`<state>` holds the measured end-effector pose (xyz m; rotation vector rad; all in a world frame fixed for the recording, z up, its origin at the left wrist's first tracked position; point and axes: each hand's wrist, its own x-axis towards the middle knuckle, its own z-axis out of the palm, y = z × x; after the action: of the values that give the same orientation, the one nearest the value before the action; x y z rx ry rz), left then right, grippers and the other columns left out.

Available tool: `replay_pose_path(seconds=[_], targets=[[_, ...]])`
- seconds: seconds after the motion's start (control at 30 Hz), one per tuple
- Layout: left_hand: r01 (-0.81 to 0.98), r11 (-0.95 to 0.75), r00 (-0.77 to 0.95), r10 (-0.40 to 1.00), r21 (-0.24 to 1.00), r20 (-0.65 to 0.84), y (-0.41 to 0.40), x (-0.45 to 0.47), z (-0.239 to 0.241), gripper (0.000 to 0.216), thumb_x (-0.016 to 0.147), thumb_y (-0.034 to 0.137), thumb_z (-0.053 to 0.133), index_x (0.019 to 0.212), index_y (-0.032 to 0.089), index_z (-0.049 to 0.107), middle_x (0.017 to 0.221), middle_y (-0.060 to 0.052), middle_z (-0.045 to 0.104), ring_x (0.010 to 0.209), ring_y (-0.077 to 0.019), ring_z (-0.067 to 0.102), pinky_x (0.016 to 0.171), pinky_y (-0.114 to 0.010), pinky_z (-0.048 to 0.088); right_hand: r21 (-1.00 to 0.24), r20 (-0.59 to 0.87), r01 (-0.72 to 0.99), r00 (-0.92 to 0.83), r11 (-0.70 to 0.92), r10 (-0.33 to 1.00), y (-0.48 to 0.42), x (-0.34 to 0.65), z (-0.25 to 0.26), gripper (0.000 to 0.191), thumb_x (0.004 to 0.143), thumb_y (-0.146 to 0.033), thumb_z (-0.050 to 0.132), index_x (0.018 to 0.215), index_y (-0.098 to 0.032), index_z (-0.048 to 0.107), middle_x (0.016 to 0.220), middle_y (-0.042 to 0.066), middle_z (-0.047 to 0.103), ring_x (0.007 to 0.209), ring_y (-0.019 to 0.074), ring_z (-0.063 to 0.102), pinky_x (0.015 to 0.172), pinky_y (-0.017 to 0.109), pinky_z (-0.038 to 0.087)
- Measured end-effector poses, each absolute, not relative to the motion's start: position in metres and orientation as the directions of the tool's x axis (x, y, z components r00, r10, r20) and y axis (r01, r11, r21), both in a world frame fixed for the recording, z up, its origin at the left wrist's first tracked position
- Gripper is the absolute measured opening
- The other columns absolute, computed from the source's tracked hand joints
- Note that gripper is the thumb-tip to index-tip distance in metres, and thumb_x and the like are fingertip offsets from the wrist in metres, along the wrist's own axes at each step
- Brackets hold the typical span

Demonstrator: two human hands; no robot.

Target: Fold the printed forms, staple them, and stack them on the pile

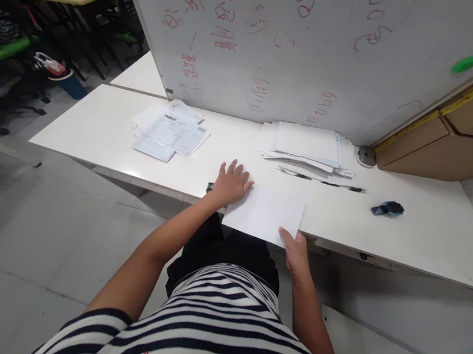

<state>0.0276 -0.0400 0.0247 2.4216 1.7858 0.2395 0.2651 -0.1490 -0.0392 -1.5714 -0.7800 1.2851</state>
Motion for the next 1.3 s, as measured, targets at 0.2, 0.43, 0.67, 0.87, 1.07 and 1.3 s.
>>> replay_pose_path(seconds=[0.2, 0.43, 0.67, 0.87, 1.07, 1.3], targets=[[0.937, -0.297, 0.296, 0.955, 0.183, 0.031, -0.0399, 0.028, 0.0281, 0.049, 0.097, 0.046, 0.023, 0.12, 0.021, 0.059, 0.145, -0.011, 0.043, 0.143, -0.0335, 0.02, 0.113, -0.06, 0.016, -0.924, -0.38, -0.068, 0.249, -0.375, 0.891, -0.1487, 0.2642, -0.0354, 0.039, 0.067, -0.042, 0.074, 0.094, -0.015, 0.071, 0.099, 0.008, 0.074, 0.089, 0.026, 0.067, 0.084, 0.039, 0.052], [0.935, -0.303, 0.304, 0.952, 0.185, 0.021, -0.0403, 0.0283, 0.0299, 0.049, 0.098, 0.044, 0.022, 0.118, 0.019, 0.06, 0.143, -0.011, 0.046, 0.142, -0.0342, 0.023, 0.111, -0.059, 0.022, -0.928, -0.371, -0.058, 0.252, -0.368, 0.894, -0.1491, 0.2635, -0.0358, 0.038, 0.067, -0.043, 0.073, 0.093, -0.015, 0.071, 0.099, 0.008, 0.074, 0.089, 0.0258, 0.067, 0.083, 0.038, 0.052], [0.94, -0.301, 0.303, 0.953, 0.16, 0.01, -0.0406, 0.0282, 0.03, 0.052, 0.099, 0.044, 0.018, 0.119, 0.02, 0.059, 0.143, -0.009, 0.047, 0.142, -0.0317, 0.024, 0.11, -0.055, 0.026, -0.929, -0.365, -0.035, 0.251, -0.368, 0.897, -0.1498, 0.2639, -0.0356, 0.039, 0.069, -0.042, 0.072, 0.097, -0.014, 0.071, 0.101, 0.008, 0.074, 0.092, 0.0259, 0.067, 0.084, 0.037, 0.052], [0.944, -0.3, 0.302, 0.953, 0.136, 0.003, -0.0408, 0.0284, 0.0318, 0.052, 0.099, 0.044, 0.018, 0.119, 0.019, 0.059, 0.143, -0.009, 0.046, 0.142, -0.031, 0.026, 0.108, -0.052, 0.03, -0.927, -0.37, -0.035, 0.258, -0.375, 0.892, -0.1498, 0.2639, -0.0381, 0.038, 0.069, -0.042, 0.071, 0.096, -0.015, 0.071, 0.099, 0.007, 0.074, 0.09, 0.0251, 0.067, 0.083, 0.036, 0.052], [0.942, -0.298, 0.302, 0.953, 0.153, -0.007, -0.0411, 0.0287, 0.0321, 0.052, 0.099, 0.044, 0.018, 0.119, 0.019, 0.059, 0.142, -0.009, 0.047, 0.141, -0.0314, 0.026, 0.108, -0.053, 0.031, -0.927, -0.368, -0.022, 0.259, -0.376, 0.893, -0.1495, 0.2638, -0.0393, 0.037, 0.069, -0.042, 0.071, 0.094, -0.015, 0.071, 0.097, 0.007, 0.074, 0.089, 0.0254, 0.068, 0.082, 0.037, 0.053], [0.941, -0.298, 0.303, 0.953, 0.161, -0.001, -0.0402, 0.0285, 0.0321, 0.05, 0.099, 0.043, 0.02, 0.118, 0.018, 0.059, 0.141, -0.009, 0.048, 0.14, -0.0318, 0.028, 0.107, -0.052, 0.032, -0.932, -0.354, -0.018, 0.274, -0.363, 0.894, -0.1491, 0.264, -0.0405, 0.038, 0.068, -0.044, 0.072, 0.093, -0.015, 0.071, 0.096, 0.008, 0.075, 0.087, 0.0257, 0.068, 0.081, 0.038, 0.054]])
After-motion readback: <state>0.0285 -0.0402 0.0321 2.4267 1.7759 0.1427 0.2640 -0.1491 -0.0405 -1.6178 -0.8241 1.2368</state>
